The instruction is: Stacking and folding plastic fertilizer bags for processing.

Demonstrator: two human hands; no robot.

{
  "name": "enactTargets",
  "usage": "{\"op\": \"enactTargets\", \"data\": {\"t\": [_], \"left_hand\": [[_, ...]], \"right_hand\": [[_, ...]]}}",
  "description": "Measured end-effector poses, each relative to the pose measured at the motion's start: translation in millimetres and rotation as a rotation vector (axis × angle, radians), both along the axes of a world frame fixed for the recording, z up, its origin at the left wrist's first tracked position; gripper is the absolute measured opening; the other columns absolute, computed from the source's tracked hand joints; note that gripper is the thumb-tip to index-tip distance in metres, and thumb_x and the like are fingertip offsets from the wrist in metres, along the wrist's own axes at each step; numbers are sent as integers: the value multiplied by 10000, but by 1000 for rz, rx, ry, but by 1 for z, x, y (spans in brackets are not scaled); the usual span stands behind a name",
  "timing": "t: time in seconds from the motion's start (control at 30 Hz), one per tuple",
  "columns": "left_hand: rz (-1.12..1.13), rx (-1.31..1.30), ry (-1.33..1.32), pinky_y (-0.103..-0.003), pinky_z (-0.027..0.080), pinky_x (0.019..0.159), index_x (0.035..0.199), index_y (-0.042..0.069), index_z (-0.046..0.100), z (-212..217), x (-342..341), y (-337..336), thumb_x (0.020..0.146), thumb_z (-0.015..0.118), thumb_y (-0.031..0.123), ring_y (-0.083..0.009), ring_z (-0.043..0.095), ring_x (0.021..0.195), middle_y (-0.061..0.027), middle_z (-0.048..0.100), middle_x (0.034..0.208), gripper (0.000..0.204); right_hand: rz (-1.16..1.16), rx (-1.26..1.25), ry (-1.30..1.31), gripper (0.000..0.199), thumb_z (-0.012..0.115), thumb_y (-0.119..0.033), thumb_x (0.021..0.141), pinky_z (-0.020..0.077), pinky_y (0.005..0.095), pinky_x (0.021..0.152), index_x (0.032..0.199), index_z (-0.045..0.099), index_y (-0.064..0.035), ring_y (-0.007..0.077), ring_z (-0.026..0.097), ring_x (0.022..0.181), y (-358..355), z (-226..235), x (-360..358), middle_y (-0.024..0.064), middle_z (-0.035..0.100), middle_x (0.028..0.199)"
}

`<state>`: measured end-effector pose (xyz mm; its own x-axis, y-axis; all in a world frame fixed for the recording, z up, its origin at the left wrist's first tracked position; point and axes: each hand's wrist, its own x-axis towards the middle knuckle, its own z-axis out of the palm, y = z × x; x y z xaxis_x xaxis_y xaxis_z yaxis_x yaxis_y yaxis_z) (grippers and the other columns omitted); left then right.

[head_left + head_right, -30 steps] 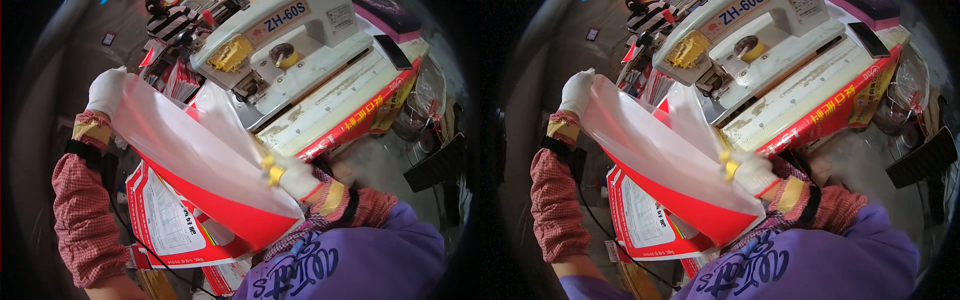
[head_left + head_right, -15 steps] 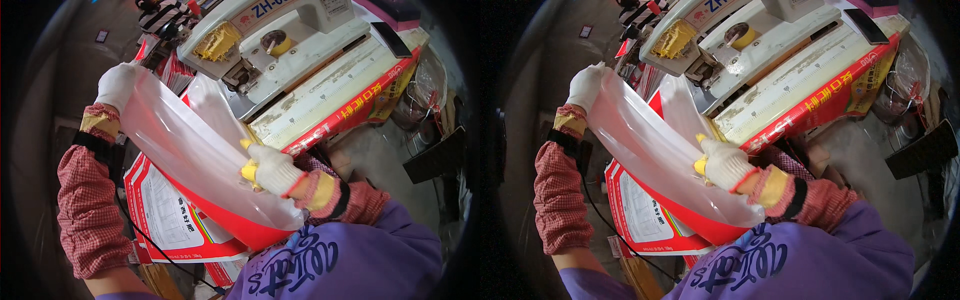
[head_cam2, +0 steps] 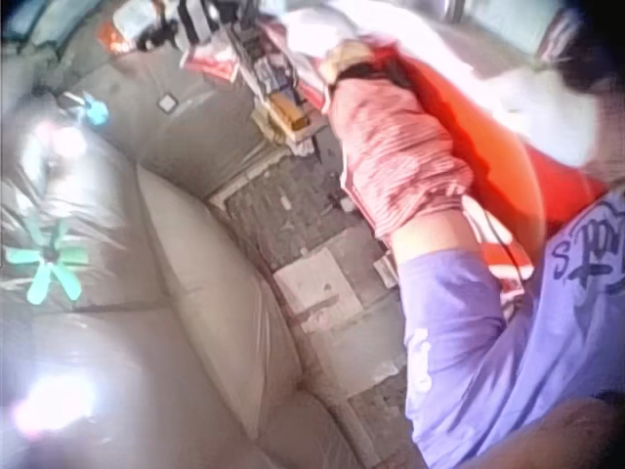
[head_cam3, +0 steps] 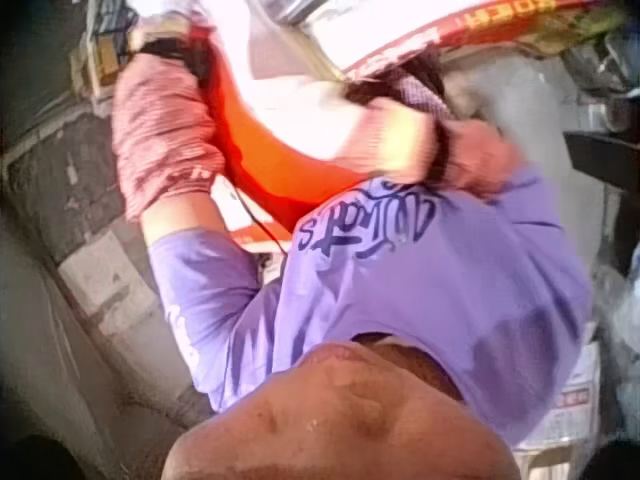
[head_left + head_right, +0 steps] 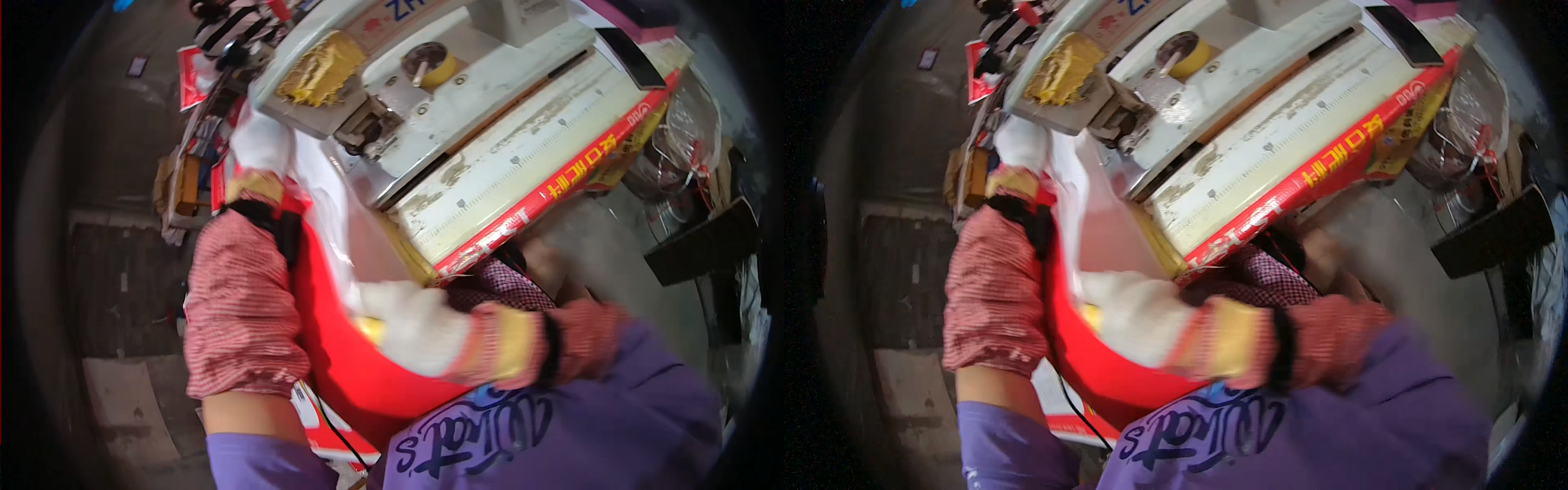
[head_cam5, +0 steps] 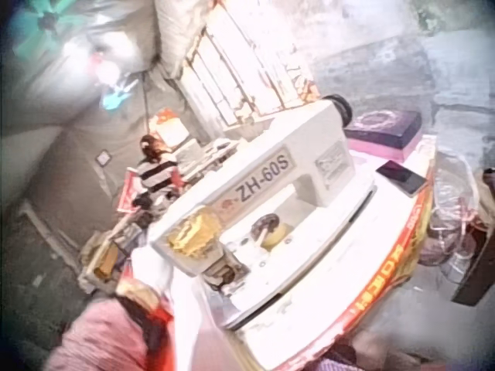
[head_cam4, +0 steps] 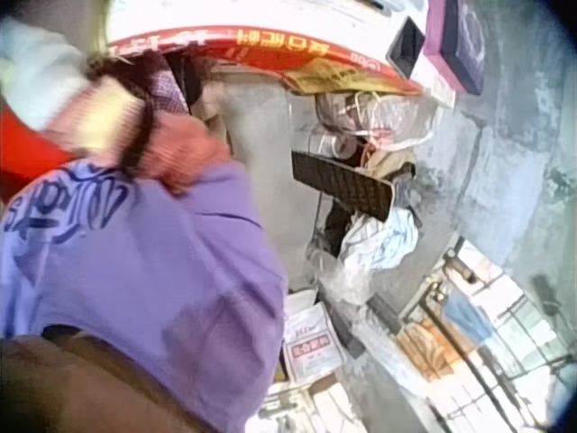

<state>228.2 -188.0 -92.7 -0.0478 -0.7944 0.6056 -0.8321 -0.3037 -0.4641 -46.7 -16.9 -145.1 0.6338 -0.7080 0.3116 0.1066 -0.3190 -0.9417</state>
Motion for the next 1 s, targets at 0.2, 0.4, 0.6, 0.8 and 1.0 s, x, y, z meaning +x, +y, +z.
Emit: {"op": "enactTargets", "data": {"t": [0.2,0.4,0.6,0.8,1.0], "left_hand": [[-279,405,-287,-388,479,615,950,62,590,-82,-14,11,799,502,142,-276,602,827,-94,607,853,192],[-710,64,239,-409,441,565,753,116,613,-81,-7,-1,677,587,119,-335,573,675,-132,581,698,81],[-383,141,299,-401,456,538,742,112,625,-73,-22,2,647,618,153,-341,573,638,-122,591,695,103],[-283,668,304,-407,464,633,879,203,651,-66,-14,29,766,540,222,-314,594,720,-118,609,760,159],[-208,554,300,-394,478,743,929,143,632,-61,7,-10,789,496,208,-346,599,840,-164,628,863,205]], "right_hand": [[186,633,128,205,682,-210,746,461,256,707,915,641,-102,106,574,780,-28,-108,-137,53,626,805],[-103,1147,-13,218,578,-111,820,435,236,737,1028,631,-69,65,530,808,-23,-60,-120,20,625,856],[-127,72,713,320,570,-108,747,494,330,592,1065,608,-106,283,613,654,-25,-40,-121,143,615,705],[-176,28,749,187,595,-250,716,485,370,566,850,642,-129,297,603,629,-7,-65,-121,113,596,660],[123,-106,978,326,593,-225,743,481,362,576,1020,576,-54,288,607,648,-39,-37,-76,113,600,697]]}}
